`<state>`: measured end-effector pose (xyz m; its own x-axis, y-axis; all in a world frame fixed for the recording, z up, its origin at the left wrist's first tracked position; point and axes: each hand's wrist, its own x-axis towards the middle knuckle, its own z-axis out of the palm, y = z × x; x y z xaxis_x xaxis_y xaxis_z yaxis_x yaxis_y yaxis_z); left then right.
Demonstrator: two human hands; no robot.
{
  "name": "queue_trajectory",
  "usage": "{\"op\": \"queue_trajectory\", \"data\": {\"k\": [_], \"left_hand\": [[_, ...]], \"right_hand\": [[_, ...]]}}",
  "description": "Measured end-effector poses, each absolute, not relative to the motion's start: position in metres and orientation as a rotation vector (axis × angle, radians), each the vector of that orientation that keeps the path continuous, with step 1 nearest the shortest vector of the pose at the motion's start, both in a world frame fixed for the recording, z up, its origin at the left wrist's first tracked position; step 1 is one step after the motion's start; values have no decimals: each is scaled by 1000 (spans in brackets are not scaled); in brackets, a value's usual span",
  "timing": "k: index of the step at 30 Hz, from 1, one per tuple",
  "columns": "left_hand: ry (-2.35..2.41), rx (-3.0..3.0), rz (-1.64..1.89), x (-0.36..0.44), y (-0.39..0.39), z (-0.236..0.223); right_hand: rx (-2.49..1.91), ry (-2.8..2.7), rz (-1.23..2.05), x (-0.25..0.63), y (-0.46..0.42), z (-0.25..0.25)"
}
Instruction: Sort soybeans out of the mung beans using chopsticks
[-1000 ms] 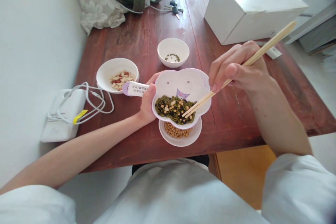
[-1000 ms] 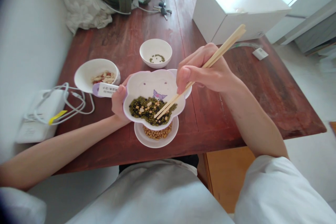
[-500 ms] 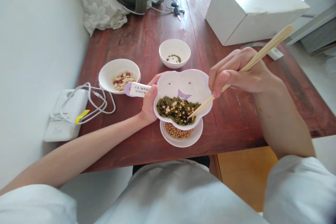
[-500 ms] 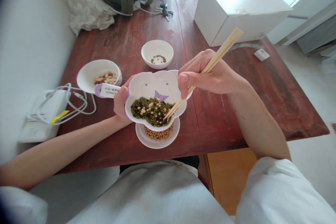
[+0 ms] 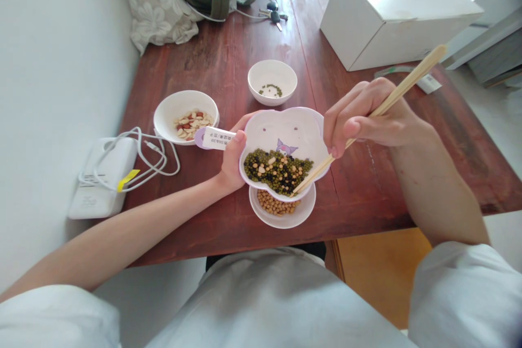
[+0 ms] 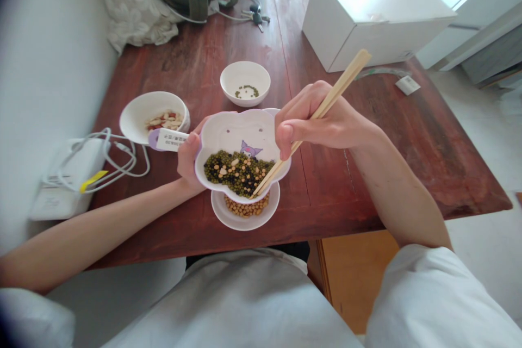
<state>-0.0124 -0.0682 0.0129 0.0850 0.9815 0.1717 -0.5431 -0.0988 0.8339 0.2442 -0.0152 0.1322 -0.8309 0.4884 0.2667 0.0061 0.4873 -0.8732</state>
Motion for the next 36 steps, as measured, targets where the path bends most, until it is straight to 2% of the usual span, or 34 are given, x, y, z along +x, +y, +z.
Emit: {"op": "queue_trajectory", "data": {"k": [36], "left_hand": [[679, 968, 1375, -13, -68, 15]], "right_hand": [[-359, -2164, 1427, 234, -14, 126]]}}
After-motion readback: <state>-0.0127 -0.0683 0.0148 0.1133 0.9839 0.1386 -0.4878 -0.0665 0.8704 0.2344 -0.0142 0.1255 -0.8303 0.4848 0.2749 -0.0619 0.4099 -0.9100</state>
